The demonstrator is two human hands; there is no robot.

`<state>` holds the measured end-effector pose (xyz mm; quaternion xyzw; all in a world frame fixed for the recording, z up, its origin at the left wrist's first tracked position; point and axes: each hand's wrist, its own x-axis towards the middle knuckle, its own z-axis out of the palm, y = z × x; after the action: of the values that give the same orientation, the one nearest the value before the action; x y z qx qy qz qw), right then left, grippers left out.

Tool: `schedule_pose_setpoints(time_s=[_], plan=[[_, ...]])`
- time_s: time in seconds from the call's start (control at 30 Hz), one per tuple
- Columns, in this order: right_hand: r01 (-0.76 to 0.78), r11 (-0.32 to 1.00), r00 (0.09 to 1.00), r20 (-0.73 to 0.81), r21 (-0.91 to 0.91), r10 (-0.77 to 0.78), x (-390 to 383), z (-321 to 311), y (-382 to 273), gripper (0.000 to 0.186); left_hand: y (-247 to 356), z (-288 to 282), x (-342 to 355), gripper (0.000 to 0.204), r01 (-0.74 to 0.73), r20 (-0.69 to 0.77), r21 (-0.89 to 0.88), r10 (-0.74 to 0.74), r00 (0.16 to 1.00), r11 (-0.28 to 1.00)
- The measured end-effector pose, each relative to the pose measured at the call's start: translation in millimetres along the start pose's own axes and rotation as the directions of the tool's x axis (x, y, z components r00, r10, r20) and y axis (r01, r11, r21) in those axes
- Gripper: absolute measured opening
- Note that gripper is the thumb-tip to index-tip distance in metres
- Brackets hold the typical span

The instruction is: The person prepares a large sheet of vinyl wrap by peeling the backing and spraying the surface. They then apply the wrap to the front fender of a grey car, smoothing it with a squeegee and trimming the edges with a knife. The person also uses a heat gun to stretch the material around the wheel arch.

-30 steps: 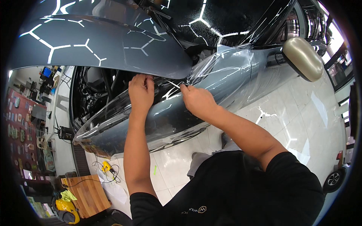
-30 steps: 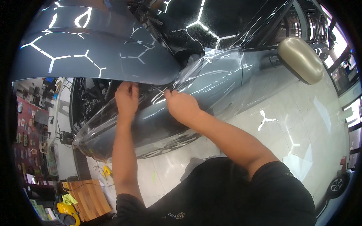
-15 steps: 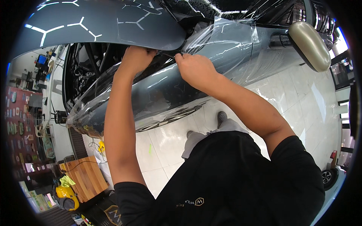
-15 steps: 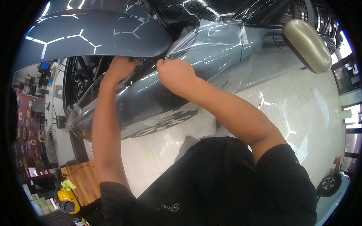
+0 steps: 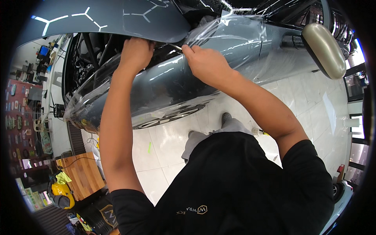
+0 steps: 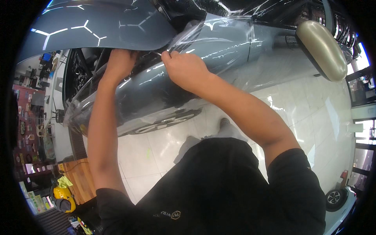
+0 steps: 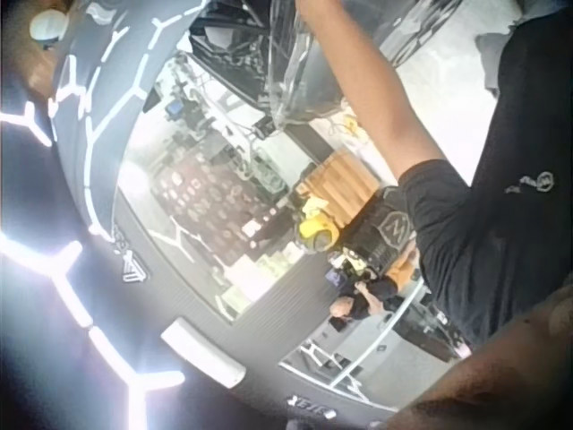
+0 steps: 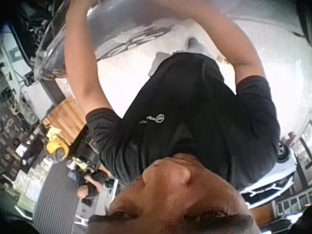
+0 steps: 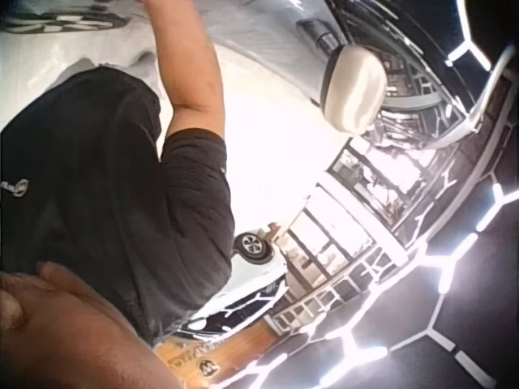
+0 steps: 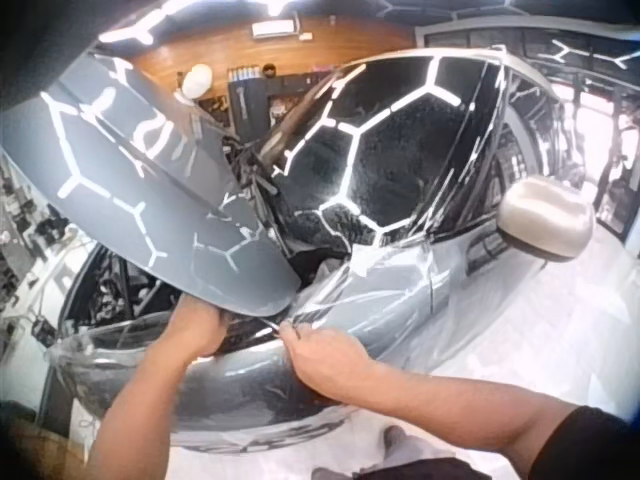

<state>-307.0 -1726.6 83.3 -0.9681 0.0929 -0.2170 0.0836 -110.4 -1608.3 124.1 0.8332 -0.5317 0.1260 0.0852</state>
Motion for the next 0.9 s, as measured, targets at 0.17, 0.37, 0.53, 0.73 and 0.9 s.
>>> schedule_pose_setpoints(time_s=[0.17,0.37,0.53,0.73,0.9], plan=[[0.063,0.998,0.995,-0.084,0.022,-0.061,-17,1,11,0.032,15,-7,-11,0.025,-0.006,-0.133,-0.110,-0.009,0.991,0.994],[0.086,0.992,0.989,-0.131,0.088,-0.074,-12,18,11,0.032,6,10,-10,0.029,0.025,-0.215,-0.210,-0.071,0.974,0.977],[0.127,0.981,0.983,-0.154,0.149,-0.104,-17,20,8,0.026,-4,17,-8,0.028,0.036,-0.195,-0.065,-0.049,0.980,0.997],[0.102,0.992,0.991,-0.095,0.072,-0.095,-3,14,6,0.021,4,16,-10,0.028,0.140,-0.196,-0.148,-0.168,0.966,0.979],[0.078,0.996,0.994,-0.079,0.049,-0.074,-6,6,8,0.022,28,6,-25,0.025,-0.030,-0.316,-0.153,-0.020,0.948,0.988]])
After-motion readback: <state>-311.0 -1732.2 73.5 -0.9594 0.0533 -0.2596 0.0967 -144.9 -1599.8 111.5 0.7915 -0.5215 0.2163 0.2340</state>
